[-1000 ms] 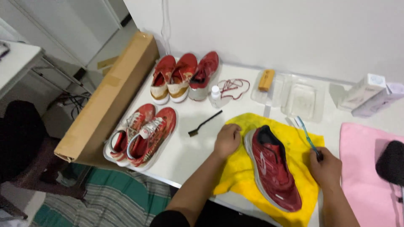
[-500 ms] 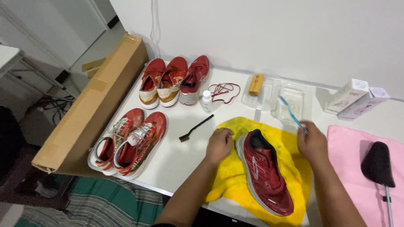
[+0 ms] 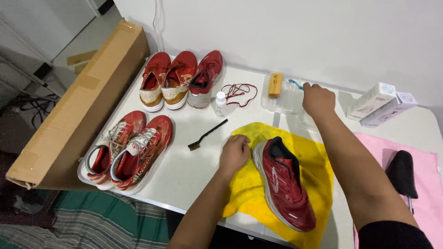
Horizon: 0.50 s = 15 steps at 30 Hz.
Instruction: The person scrubs a red and white running shoe with a toothbrush and cleaning solution on a white table. They wipe the shoe with a yellow cloth and continue scrubbing different sections, including the sole and upper, while other shoes and cleaning supplies are visible nearby.
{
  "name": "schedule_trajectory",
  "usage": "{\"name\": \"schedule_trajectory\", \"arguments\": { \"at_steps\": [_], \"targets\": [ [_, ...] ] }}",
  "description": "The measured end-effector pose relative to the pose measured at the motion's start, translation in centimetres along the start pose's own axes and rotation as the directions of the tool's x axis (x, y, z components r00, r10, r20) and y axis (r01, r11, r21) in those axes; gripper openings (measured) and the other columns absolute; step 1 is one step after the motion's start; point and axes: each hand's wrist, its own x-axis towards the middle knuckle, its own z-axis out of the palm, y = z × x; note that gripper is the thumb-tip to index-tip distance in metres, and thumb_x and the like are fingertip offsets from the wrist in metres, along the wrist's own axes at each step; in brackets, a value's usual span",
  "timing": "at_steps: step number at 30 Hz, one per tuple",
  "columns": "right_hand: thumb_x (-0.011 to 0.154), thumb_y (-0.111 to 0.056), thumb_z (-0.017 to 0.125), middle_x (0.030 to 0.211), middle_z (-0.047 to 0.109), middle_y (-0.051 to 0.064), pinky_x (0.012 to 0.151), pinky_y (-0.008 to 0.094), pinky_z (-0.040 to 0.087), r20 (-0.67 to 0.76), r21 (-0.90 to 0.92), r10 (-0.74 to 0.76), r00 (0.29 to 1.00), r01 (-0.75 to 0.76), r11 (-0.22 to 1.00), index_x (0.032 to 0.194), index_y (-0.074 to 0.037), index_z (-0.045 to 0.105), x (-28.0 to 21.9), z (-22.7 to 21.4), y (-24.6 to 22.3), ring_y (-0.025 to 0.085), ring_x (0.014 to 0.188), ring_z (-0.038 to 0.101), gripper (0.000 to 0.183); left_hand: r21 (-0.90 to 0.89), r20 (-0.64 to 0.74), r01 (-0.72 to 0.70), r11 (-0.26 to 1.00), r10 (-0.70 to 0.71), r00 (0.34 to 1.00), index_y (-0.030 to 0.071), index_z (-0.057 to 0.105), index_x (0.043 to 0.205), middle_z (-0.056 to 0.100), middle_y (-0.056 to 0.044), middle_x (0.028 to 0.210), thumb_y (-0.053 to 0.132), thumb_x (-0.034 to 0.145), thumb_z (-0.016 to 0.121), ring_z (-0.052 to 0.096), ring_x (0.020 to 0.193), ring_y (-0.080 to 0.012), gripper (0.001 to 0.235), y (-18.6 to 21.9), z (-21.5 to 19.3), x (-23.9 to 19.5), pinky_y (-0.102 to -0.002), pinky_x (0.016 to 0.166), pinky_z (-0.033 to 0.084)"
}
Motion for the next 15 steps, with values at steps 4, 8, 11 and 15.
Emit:
{"name": "schedule_trajectory", "arguments": {
  "at_steps": [4,8,11,15],
  "targets": [
    [0.098,-0.007,0.052,0.101,0.074,0.020,0.065,0.049,0.059,0.051,-0.072,-0.045,0.998,0.048,0.996,0.128,-0.006,0.070,0.8,-0.4,-0.7,0.036,0.081,0.077,0.034,0.005,-0.032,-0.021,1.000,0.021,0.999,0.008,0.067,0.101,0.066,-0.010,0.091,0.008,0.092,0.058,0.065,0.100,-0.0291,0.013,-0.9,0.8,0.2,-0.040,0.090,0.054],
    [0.099,-0.006,0.053,0.100,0.074,0.017,0.062,0.044,0.059,0.026,-0.163,-0.121,0.992,0.124,0.979,0.131,-0.006,0.070,0.8,-0.8,-1.3,0.030,0.078,0.077,0.036,0.018,-0.017,-0.020,1.000,0.020,1.000,0.007,0.067,0.100,0.066,-0.011,0.089,0.007,0.092,0.057,0.065,0.098,-0.0290,0.014,-0.8,0.9,0.4,-0.040,0.089,0.055],
    [0.099,-0.005,0.053,0.096,0.074,0.016,0.059,0.042,0.059,0.051,-0.171,-0.119,0.992,0.126,0.977,0.126,-0.005,0.072,1.0,-1.6,-1.7,0.029,0.076,0.077,0.033,0.017,-0.018,-0.016,1.000,0.016,1.000,0.006,0.067,0.100,0.066,-0.011,0.089,0.006,0.092,0.056,0.065,0.098,-0.0291,0.014,-0.1,0.3,0.2,-0.039,0.089,0.055],
    [0.097,-0.008,0.056,0.083,0.075,0.012,0.053,0.037,0.055,0.096,-0.245,-0.071,0.993,0.093,0.965,0.110,-0.008,0.076,1.2,-0.4,-0.9,0.026,0.069,0.075,0.024,0.015,-0.024,-0.009,1.000,0.009,1.000,0.007,0.067,0.099,0.065,-0.010,0.088,0.007,0.093,0.057,0.065,0.097,-0.0280,0.013,-0.5,0.6,0.4,-0.038,0.088,0.055]
  ]
}}
